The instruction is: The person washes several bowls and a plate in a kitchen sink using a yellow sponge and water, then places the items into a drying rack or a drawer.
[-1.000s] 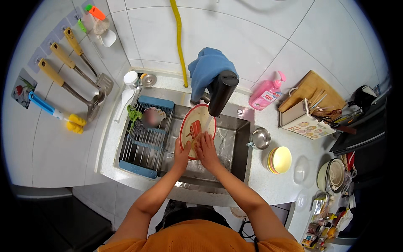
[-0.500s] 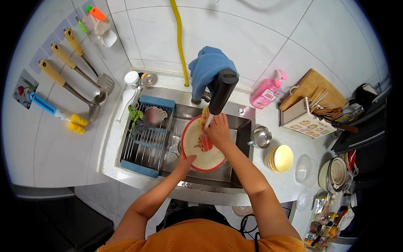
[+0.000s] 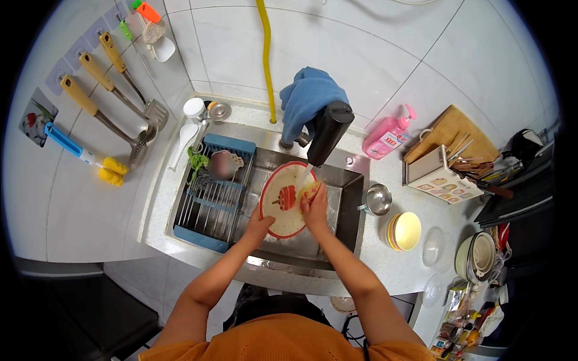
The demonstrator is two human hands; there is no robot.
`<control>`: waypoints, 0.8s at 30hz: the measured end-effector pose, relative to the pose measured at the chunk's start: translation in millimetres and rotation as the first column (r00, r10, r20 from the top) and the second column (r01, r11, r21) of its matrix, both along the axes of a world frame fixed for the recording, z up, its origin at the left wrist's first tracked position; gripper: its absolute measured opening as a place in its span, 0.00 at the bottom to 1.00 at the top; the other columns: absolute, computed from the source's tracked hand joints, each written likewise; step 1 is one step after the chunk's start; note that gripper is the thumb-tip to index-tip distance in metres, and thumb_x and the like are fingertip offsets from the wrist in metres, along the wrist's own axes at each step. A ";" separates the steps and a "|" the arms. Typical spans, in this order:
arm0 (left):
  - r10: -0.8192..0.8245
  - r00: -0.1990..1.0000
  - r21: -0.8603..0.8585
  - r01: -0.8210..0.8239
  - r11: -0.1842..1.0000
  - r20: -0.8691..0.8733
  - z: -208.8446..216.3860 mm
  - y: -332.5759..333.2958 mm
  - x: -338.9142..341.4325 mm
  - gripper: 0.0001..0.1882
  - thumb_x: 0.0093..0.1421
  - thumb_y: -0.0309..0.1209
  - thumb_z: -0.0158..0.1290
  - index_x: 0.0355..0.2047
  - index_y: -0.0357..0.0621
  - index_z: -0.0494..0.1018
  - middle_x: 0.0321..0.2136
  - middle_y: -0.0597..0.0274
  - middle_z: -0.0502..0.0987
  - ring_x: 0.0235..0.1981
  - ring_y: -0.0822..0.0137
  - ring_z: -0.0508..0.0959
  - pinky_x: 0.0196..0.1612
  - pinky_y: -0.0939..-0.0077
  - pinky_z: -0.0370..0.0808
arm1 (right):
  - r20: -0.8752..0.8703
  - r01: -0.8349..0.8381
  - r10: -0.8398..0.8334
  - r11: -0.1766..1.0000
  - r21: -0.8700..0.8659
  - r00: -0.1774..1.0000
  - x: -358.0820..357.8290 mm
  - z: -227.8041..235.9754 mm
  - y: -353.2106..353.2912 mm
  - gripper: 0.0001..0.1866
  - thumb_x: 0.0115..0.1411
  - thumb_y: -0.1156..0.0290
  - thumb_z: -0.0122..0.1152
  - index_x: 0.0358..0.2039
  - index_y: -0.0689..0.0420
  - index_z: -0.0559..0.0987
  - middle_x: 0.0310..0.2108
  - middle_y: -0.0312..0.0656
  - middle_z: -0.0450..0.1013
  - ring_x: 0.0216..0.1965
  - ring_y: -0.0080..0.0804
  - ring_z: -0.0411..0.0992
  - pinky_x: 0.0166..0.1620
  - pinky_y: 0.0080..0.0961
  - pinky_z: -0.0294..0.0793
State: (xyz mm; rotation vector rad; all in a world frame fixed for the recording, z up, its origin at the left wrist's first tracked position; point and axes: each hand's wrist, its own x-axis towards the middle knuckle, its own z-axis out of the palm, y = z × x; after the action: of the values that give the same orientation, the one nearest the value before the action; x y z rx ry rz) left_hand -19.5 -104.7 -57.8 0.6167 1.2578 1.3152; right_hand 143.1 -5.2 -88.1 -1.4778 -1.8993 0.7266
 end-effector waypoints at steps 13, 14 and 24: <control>-0.295 0.947 -0.240 0.317 0.918 0.123 8.2 30.1 -47.3 0.20 0.47 0.29 0.51 0.41 0.34 0.69 0.33 0.57 0.76 0.33 0.65 0.76 0.39 0.74 0.72 | -0.012 -0.296 0.302 0.928 -0.224 0.953 23.8 84.5 49.1 0.33 0.38 0.63 0.69 0.46 0.59 0.66 0.35 0.47 0.71 0.36 0.38 0.71 0.42 0.28 0.69; -0.290 0.946 -0.263 0.320 0.910 0.149 17.5 36.7 -48.1 0.20 0.48 0.31 0.51 0.42 0.34 0.69 0.34 0.57 0.76 0.34 0.65 0.76 0.40 0.74 0.72 | -0.019 -0.266 0.267 0.945 -0.189 0.964 28.5 72.7 46.6 0.32 0.38 0.62 0.69 0.44 0.59 0.68 0.33 0.47 0.72 0.34 0.35 0.72 0.40 0.26 0.70; -0.027 0.913 0.082 -0.007 0.997 0.408 41.1 21.8 0.8 0.28 0.55 0.37 0.51 0.53 0.42 0.57 0.46 0.62 0.68 0.47 0.67 0.69 0.51 0.70 0.64 | -0.441 0.163 -0.355 0.894 -0.417 0.824 26.1 30.9 9.7 0.21 0.43 0.72 0.65 0.39 0.63 0.71 0.33 0.39 0.72 0.32 0.24 0.70 0.37 0.20 0.71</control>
State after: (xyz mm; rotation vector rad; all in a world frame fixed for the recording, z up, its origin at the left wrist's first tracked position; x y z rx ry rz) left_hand -18.6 -82.9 -16.7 0.3754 0.8592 1.4053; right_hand 169.2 4.6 -57.2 -1.5284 -1.1685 1.2411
